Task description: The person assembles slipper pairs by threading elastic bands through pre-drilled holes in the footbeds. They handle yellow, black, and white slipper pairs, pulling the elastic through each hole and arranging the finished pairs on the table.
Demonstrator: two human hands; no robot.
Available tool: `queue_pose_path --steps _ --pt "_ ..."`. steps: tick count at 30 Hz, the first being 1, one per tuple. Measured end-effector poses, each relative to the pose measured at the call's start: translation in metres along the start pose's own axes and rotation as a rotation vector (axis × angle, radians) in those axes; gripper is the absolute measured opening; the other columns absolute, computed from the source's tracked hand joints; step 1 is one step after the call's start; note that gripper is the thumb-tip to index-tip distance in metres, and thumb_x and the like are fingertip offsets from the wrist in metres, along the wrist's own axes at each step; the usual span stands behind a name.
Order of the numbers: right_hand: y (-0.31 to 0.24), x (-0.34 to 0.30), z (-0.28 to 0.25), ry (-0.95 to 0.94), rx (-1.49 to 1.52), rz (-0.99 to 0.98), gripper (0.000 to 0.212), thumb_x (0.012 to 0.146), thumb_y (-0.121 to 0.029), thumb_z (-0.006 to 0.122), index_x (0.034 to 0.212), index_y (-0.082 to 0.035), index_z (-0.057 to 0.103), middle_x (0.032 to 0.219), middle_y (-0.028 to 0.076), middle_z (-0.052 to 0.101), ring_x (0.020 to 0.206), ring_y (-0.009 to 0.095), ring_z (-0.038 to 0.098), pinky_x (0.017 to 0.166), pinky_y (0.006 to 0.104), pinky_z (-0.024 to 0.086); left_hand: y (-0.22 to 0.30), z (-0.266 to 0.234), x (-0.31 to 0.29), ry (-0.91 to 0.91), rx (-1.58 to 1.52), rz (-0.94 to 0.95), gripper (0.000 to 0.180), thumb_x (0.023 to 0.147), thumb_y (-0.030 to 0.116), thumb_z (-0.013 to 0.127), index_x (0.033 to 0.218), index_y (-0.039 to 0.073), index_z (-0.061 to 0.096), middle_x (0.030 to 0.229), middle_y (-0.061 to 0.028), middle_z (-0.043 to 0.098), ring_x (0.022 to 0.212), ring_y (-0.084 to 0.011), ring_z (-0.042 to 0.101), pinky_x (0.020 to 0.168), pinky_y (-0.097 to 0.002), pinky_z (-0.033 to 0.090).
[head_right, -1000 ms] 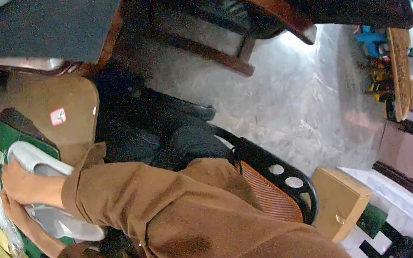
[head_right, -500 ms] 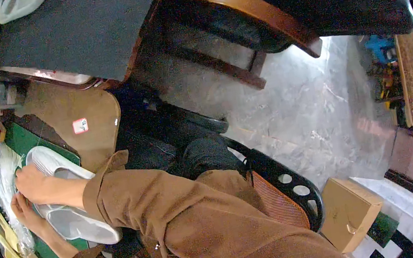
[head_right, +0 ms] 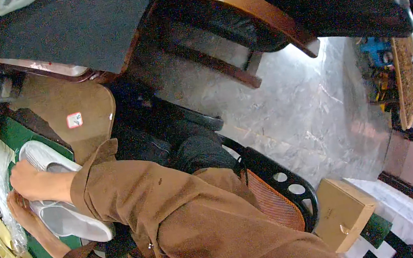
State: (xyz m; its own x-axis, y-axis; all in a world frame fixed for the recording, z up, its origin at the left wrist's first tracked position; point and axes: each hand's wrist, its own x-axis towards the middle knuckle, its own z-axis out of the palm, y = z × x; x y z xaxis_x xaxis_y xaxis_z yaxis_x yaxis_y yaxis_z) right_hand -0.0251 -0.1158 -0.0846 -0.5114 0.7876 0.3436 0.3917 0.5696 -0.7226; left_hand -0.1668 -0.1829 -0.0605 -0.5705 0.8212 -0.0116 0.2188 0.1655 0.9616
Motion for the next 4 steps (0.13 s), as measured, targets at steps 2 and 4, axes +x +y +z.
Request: queue_pose_path --steps 2,4 --pt "0.0011 0.0015 0.0003 0.015 0.031 0.005 0.018 0.070 -0.023 0.069 0.079 -0.007 0.072 0.085 0.013 0.068 0.084 0.026 0.066 0.071 0.0391 0.050 0.0091 0.0072 -0.0032 0.006 -0.007 0.007 0.016 0.093 0.022 0.057 0.101 0.009 0.058 0.092 0.0002 0.062 0.088 -0.0088 0.057 0.080 -0.0263 0.042" --pt "0.0003 0.0014 -0.0045 -0.054 0.060 0.026 0.021 0.070 -0.024 0.070 0.082 -0.007 0.072 0.089 0.014 0.068 0.088 0.028 0.065 0.072 0.0398 0.049 0.0102 0.0090 -0.0047 0.048 0.024 -0.012 0.017 0.093 0.023 0.058 0.102 0.009 0.058 0.093 -0.0010 0.062 0.090 -0.0104 0.057 0.081 -0.0266 0.041"
